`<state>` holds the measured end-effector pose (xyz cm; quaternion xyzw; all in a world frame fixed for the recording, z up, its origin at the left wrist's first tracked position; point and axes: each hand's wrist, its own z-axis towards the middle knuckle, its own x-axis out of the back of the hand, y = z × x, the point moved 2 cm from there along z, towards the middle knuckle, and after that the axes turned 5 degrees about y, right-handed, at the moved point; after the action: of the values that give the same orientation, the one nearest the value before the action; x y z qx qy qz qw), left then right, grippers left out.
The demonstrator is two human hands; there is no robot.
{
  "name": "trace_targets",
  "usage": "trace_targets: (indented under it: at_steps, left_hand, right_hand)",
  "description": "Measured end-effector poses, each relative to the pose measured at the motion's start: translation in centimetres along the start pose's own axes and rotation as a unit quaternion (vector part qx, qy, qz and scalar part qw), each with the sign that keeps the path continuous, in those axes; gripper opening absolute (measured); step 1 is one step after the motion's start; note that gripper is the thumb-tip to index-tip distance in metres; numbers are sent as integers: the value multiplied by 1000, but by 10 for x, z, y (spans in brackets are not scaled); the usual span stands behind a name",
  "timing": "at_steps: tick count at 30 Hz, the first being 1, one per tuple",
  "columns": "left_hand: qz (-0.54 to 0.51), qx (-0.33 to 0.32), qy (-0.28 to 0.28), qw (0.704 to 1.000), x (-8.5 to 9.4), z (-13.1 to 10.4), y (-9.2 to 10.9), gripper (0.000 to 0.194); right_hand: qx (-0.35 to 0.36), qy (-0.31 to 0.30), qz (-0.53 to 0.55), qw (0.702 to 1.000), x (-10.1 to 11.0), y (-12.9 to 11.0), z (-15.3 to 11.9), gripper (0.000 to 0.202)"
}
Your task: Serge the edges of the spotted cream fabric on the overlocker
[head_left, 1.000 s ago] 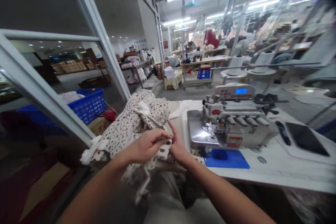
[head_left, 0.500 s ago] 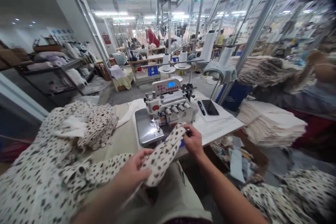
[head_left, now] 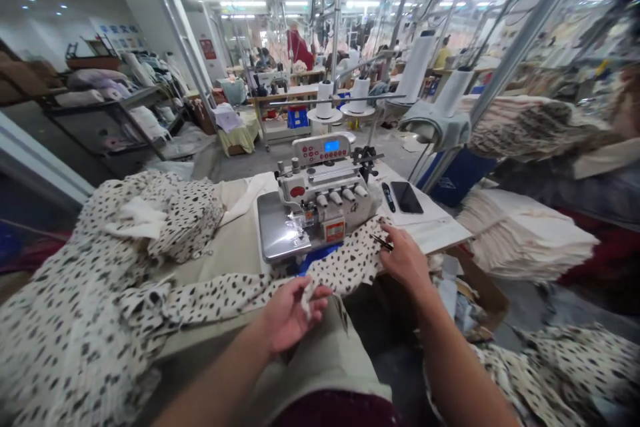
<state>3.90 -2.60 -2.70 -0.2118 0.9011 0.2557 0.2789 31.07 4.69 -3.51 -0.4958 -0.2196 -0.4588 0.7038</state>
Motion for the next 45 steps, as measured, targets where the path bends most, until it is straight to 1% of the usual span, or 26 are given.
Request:
trace_targets:
  at_steps: [2,4,6,10,13,15,16,17,18,19,20,22,23,25,26,27,28,29,30,31,33,35,36,37,39,45]
  left_hand:
    - [-3,-13,-33,999,2,-2,0,35]
    - [9,-36,-75,997,2,-5,1,38]
    - [22,-59,-111,992,2,-8,2,39]
    - [48,-86,-148,984,4,-14,-1,45]
    - [81,-93,-169,978,12,-18,-7,59]
    - [126,-138,-123,975,23,-21,-8,62]
    - [168,-190,-74,965,30,-23,-7,59]
    - [225,-260,-11,939,38,-25,-4,53]
    - [294,-341,60,891,46,-28,1,45]
    - [370,-420,122,820,53,-32,7,34]
    - [446,-482,164,736,59,-35,12,24]
    - [579,-541,186,581,64,-38,18,15]
    - [634,-542,173,524,66,-37,20,17]
    - [712,-519,147,448,66,-33,20,27]
    - [734,-507,145,428,66,-30,19,28]
    - [743,-499,149,420,65,-28,18,23]
    - [739,-496,157,428,65,-26,17,14]
    - [719,-500,169,452,65,-25,18,6]
    - [685,-505,186,490,66,-25,20,2]
    - [638,-509,204,540,68,-25,23,5]
    - [510,-500,240,657,74,-26,31,14]
    - [368,-465,245,767,81,-27,37,26]
    - [308,-448,234,806,83,-29,40,32]
    - [261,-437,219,832,85,-31,42,36]
    - [215,-433,194,853,86,-36,44,39]
    - [187,-439,169,863,85,-52,45,35]
  right_hand:
    - [111,-24,133,985,0,-27,-18,36]
    - [223,-101,251,937,-2,-58,-31,34]
    - [290,-176,298,892,-7,-85,-38,43]
    - [341,-261,297,853,-20,-115,-39,62]
    - [360,-307,318,821,-26,-122,-35,57]
    - [344,-304,345,819,-29,-122,-31,49]
    - [325,-294,357,825,-30,-120,-30,45]
    - [300,-282,366,835,-32,-118,-28,41]
    - [269,-269,372,847,-35,-114,-27,38]
    - [232,-257,373,861,-38,-110,-27,35]
    - [191,-245,372,875,-41,-106,-27,35]
    - [112,-216,370,896,-48,-100,-30,35]
    - [82,-203,371,902,-51,-98,-33,35]
    - [43,-190,382,903,-56,-97,-39,31]
    - [29,-197,390,899,-58,-99,-42,27]
    - [18,-212,399,892,-61,-101,-46,24]
    - [10,-229,407,884,-63,-104,-49,22]
    - [7,-246,414,876,-64,-108,-52,20]
    - [10,-262,420,869,-66,-112,-54,20]
    - [19,-275,425,862,-67,-117,-57,20]
    - [43,-291,428,855,-68,-130,-60,19]
    - [60,-293,426,854,-70,-144,-62,19]
    - [65,-288,425,856,-72,-151,-63,19]
    - [68,-280,424,858,-73,-158,-63,20]
    - [66,-259,429,863,-76,-170,-65,22]
    - [44,-194,437,877,-81,-191,-71,27]
